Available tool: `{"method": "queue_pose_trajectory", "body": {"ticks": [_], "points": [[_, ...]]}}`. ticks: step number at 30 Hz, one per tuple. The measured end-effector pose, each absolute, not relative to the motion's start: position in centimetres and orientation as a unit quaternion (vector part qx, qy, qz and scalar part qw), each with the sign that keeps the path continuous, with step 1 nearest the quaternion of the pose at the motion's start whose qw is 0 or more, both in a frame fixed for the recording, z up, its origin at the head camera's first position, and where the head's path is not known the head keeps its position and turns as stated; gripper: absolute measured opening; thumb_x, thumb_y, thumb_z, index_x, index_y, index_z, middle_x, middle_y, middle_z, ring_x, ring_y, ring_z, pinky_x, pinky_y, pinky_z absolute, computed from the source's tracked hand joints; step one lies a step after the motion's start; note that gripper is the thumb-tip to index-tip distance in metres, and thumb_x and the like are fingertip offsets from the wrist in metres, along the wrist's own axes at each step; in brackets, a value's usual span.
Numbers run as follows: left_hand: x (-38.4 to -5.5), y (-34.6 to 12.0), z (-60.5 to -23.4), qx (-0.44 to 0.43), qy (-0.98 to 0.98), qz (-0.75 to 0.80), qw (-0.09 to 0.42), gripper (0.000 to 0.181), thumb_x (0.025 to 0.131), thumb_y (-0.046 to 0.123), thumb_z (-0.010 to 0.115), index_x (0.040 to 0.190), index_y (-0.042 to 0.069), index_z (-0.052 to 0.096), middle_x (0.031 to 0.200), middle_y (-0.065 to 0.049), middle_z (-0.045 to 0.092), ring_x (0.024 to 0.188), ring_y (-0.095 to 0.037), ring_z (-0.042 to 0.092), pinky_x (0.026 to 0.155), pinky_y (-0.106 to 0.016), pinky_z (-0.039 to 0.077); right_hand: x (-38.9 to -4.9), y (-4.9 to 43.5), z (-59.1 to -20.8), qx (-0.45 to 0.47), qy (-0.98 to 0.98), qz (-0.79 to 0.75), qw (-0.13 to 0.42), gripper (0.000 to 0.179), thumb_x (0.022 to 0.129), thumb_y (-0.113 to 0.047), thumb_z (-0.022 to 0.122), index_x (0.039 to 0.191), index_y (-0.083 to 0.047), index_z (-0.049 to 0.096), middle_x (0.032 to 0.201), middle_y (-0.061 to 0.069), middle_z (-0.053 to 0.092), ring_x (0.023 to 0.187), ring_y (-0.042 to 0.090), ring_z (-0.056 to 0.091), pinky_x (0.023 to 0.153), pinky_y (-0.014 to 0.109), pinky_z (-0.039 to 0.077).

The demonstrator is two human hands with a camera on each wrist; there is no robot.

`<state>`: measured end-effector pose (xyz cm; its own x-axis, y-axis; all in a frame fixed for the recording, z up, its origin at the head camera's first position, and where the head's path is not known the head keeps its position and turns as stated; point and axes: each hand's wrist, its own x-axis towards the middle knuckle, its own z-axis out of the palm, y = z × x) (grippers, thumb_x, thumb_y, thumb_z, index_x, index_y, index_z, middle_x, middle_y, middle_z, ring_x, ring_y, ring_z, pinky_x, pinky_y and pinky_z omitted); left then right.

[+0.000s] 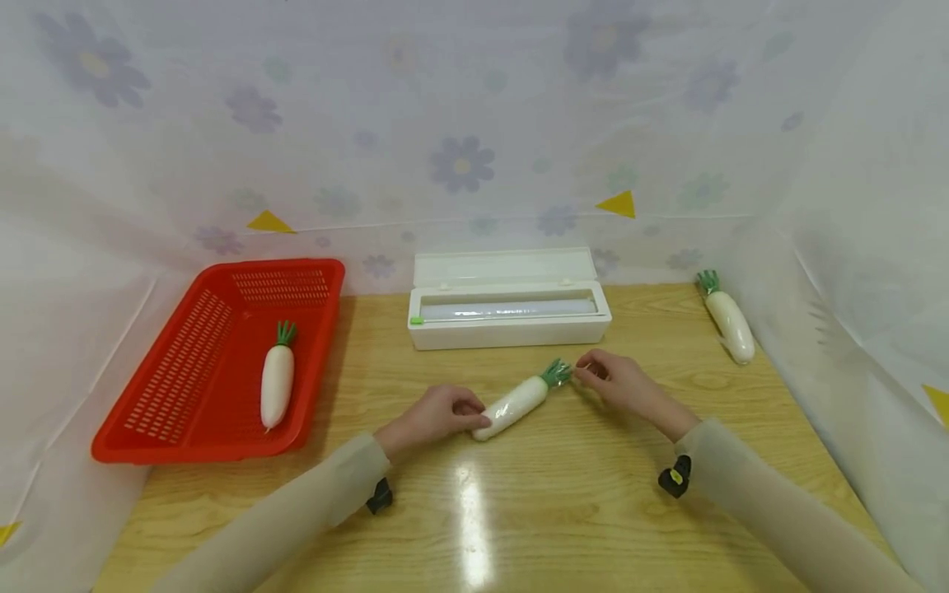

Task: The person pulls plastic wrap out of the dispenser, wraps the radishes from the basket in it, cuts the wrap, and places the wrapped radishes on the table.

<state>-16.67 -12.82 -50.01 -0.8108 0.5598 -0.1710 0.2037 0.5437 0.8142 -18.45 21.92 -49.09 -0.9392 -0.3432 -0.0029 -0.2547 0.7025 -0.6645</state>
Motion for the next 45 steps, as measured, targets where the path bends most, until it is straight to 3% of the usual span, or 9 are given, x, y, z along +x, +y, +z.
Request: {"method": "queue_pose_trajectory", "body": {"ticks": [5, 11, 17, 21, 29, 33, 36, 41, 45], "points": [[-15.6, -12.3, -50.0, 0.208, 0.841, 0.430, 0.253, 0.021, 0.093, 0.029, 0.081, 0.096, 0.008, 0.080, 0.078, 0.006, 0.072, 0.066, -0.004, 0.054, 0.060, -0.020, 0.045, -17.4, 21.2, -49.2, -0.179, 0.922, -0.340, 0.051, 0.021, 0.107, -0.024, 0.061, 0.106, -0.006, 0.074, 0.092, 0.002, 0.072, 0.079, 0.011, 0.061, 0.070, 0.031, 0.051], [-14.1, -10.5, -50.2, 0.180, 0.831, 0.440, 0.290, 0.022, 0.092, 0.032, 0.082, 0.086, 0.012, 0.082, 0.070, 0.006, 0.070, 0.058, -0.004, 0.048, 0.054, -0.020, 0.040, -15.4, 19.1, -50.0, -0.232, 0.909, -0.343, 0.056, 0.014, 0.104, -0.020, 0.066, 0.100, -0.009, 0.075, 0.086, -0.005, 0.073, 0.074, 0.003, 0.061, 0.067, 0.026, 0.053], [-12.8, -8.0, -50.4, 0.149, 0.826, 0.469, 0.274, 0.027, 0.090, 0.036, 0.082, 0.078, 0.012, 0.081, 0.069, 0.003, 0.073, 0.058, -0.005, 0.048, 0.054, -0.021, 0.036, -13.2, 16.8, -49.8, -0.224, 0.904, -0.361, 0.037, 0.014, 0.101, -0.023, 0.070, 0.096, -0.011, 0.073, 0.079, -0.008, 0.072, 0.069, 0.000, 0.059, 0.065, 0.024, 0.051], [-12.3, -7.0, -50.7, 0.142, 0.816, 0.494, 0.264, 0.024, 0.090, 0.032, 0.083, 0.078, 0.011, 0.081, 0.068, 0.003, 0.072, 0.057, -0.004, 0.047, 0.053, -0.020, 0.034, -12.4, 15.7, -49.5, -0.206, 0.914, -0.348, 0.021, 0.022, 0.099, -0.031, 0.073, 0.097, -0.009, 0.070, 0.073, -0.010, 0.069, 0.065, 0.000, 0.058, 0.061, 0.024, 0.049], [-13.0, -8.7, -50.5, 0.183, 0.790, 0.488, 0.321, 0.012, 0.094, 0.020, 0.078, 0.094, 0.008, 0.080, 0.077, 0.000, 0.073, 0.063, -0.007, 0.054, 0.058, -0.021, 0.043, -11.6, 14.7, -49.8, -0.178, 0.934, -0.306, 0.042, 0.052, 0.089, -0.048, 0.081, 0.109, -0.001, 0.068, 0.066, -0.010, 0.057, 0.056, 0.004, 0.049, 0.052, 0.024, 0.043], [-14.1, -10.8, -50.2, 0.173, 0.816, 0.465, 0.297, 0.014, 0.098, 0.018, 0.072, 0.097, 0.006, 0.078, 0.082, 0.000, 0.074, 0.070, -0.009, 0.059, 0.063, -0.023, 0.046, -11.3, 14.4, -50.0, -0.172, 0.938, -0.296, 0.053, 0.070, 0.084, -0.055, 0.083, 0.120, 0.002, 0.064, 0.068, -0.008, 0.054, 0.056, 0.006, 0.048, 0.051, 0.025, 0.041], [-14.7, -12.3, -50.0, 0.157, 0.828, 0.458, 0.283, 0.016, 0.101, 0.018, 0.068, 0.099, 0.004, 0.077, 0.086, -0.002, 0.075, 0.073, -0.011, 0.060, 0.064, -0.024, 0.048, -11.1, 14.4, -50.0, -0.179, 0.934, -0.304, 0.052, 0.072, 0.086, -0.048, 0.084, 0.132, 0.001, 0.057, 0.074, -0.006, 0.056, 0.060, 0.007, 0.049, 0.053, 0.025, 0.043], [-15.4, -14.3, -49.6, 0.130, 0.842, 0.448, 0.271, 0.019, 0.103, 0.020, 0.066, 0.102, 0.004, 0.076, 0.088, -0.002, 0.076, 0.077, -0.013, 0.061, 0.066, -0.025, 0.049, -10.6, 14.5, -50.2, -0.242, 0.937, -0.251, -0.014, 0.057, 0.089, -0.027, 0.079, 0.133, 0.002, 0.057, 0.083, -0.003, 0.059, 0.070, 0.009, 0.051, 0.059, 0.026, 0.046], [-15.7, -15.3, -49.2, 0.112, 0.854, 0.444, 0.249, 0.022, 0.104, 0.023, 0.065, 0.102, 0.004, 0.076, 0.088, -0.003, 0.076, 0.078, -0.014, 0.061, 0.068, -0.026, 0.049, -10.2, 14.4, -50.2, -0.281, 0.941, -0.167, -0.089, 0.046, 0.089, -0.028, 0.077, 0.119, 0.005, 0.063, 0.079, 0.001, 0.059, 0.067, 0.013, 0.053, 0.056, 0.028, 0.046]]}}
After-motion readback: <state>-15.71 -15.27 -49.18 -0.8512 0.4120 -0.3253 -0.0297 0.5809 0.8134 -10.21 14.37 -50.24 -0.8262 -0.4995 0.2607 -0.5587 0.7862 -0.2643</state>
